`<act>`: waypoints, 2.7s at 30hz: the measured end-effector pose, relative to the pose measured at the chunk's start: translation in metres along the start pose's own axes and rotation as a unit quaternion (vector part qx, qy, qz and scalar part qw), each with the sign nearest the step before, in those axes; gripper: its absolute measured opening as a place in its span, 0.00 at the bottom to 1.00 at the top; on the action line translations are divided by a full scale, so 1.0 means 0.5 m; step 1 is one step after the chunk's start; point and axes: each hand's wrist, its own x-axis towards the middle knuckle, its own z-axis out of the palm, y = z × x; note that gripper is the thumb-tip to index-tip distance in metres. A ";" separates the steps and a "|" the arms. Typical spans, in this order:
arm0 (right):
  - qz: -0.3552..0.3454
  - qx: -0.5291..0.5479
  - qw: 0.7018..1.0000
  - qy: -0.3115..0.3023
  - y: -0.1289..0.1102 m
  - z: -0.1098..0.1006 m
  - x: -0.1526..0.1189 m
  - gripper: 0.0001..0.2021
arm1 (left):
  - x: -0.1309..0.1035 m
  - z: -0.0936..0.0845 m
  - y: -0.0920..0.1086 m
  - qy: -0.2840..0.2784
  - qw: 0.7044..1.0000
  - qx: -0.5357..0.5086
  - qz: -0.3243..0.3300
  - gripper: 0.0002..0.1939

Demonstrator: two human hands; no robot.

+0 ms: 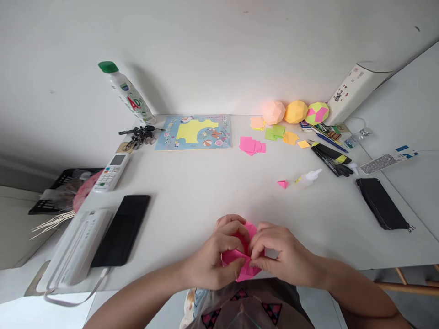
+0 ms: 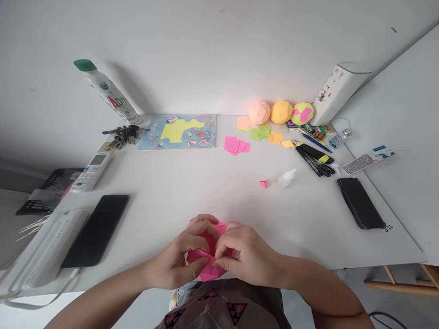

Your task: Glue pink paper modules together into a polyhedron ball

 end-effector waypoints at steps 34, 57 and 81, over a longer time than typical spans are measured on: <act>-0.015 0.144 0.978 0.149 -0.004 -0.016 0.008 0.12 | -0.012 -0.021 -0.030 0.082 0.995 -0.025 -0.050 0.43; 0.084 0.211 0.964 0.141 0.027 -0.016 0.000 0.07 | 0.001 0.019 -0.060 0.038 0.958 -0.249 -0.141 0.51; 0.151 0.163 0.975 0.013 0.015 -0.025 0.011 0.05 | 0.001 -0.017 -0.045 0.019 1.000 0.023 -0.004 0.03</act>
